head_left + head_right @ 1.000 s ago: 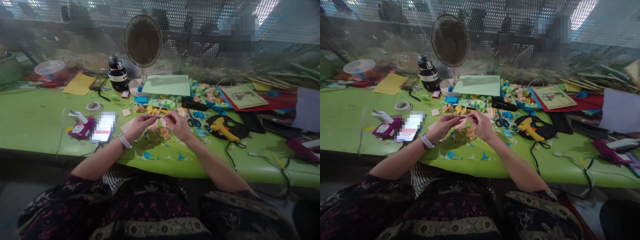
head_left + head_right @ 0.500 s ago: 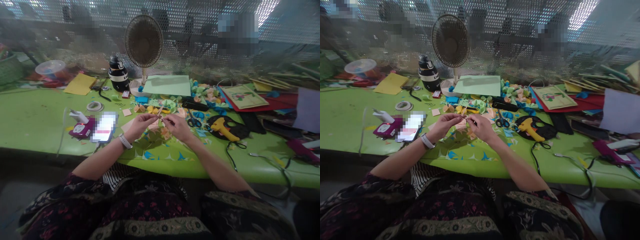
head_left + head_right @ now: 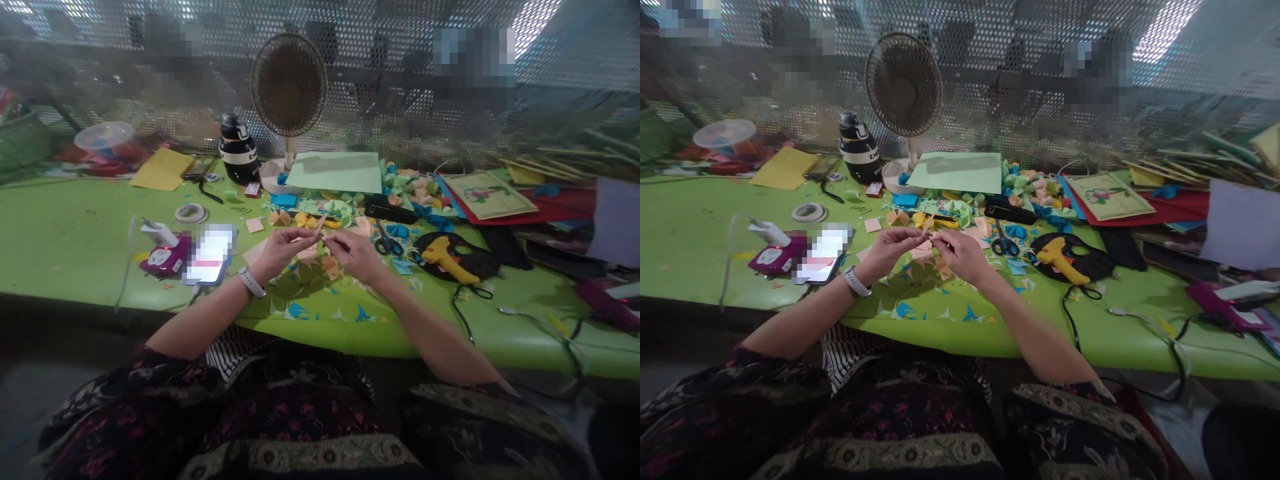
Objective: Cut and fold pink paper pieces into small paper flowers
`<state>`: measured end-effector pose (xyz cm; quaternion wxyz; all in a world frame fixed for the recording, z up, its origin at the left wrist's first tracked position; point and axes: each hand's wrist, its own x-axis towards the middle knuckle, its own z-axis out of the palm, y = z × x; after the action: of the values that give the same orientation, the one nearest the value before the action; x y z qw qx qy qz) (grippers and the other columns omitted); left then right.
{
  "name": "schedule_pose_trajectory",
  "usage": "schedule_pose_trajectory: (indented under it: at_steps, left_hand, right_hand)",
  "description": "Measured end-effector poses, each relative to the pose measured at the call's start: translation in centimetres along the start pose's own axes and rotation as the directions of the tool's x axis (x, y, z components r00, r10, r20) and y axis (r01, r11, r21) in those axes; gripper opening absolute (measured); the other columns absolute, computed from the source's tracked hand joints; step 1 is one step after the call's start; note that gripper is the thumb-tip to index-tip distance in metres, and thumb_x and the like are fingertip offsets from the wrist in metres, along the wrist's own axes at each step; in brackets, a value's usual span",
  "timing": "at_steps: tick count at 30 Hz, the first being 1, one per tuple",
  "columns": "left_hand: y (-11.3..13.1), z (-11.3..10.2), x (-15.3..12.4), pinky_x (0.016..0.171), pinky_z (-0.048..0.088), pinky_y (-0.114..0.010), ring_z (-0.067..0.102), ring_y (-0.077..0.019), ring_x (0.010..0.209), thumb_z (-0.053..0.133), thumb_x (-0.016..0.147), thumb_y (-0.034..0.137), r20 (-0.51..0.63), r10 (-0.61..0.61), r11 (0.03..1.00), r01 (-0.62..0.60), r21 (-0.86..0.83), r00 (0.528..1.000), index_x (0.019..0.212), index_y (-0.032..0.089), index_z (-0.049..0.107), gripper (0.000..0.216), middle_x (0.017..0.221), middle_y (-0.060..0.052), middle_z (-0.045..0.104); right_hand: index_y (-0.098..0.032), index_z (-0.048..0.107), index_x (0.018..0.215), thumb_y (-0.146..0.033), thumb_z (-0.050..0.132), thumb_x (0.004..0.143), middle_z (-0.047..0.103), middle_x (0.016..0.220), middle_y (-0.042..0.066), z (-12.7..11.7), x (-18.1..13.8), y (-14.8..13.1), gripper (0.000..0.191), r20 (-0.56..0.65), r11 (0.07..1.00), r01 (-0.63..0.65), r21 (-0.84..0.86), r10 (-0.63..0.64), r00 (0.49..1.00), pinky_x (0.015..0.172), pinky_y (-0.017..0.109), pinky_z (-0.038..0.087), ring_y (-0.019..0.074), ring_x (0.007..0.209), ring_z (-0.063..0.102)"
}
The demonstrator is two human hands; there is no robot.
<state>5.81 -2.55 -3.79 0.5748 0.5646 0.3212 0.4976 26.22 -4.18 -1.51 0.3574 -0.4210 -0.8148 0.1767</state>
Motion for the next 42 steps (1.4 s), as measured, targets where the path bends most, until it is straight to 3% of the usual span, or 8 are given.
schedule_pose_trajectory:
  at_steps: [36,42]
  left_hand:
    - [0.06,0.17,-0.23,0.091,0.055,-0.039,0.072,-0.0194,0.088,0.084,0.072,0.048,-0.019,0.044,0.997,-0.043,0.060,0.999,0.084,0.018,0.079,0.033,0.093,-0.008,0.079]
    - [-0.05,0.32,-0.31,0.091,0.055,-0.037,0.071,-0.0184,0.090,0.084,0.074,0.045,-0.007,0.060,0.998,-0.060,0.035,0.998,0.086,0.020,0.079,0.027,0.093,-0.006,0.079]
  right_hand:
    - [-0.021,0.060,0.076,-0.041,0.051,0.096,0.060,0.069,0.002,-0.26,0.07,-0.54,0.030,0.028,1.000,0.013,0.027,-0.014,0.999,0.065,0.030,0.039,0.0163,0.065,0.050]
    - [-0.021,0.062,0.077,-0.045,0.051,0.096,0.059,0.070,0.002,-0.34,0.06,-0.54,0.033,0.094,0.992,-0.017,0.123,0.005,0.996,0.064,0.029,0.039,0.0152,0.065,0.050]
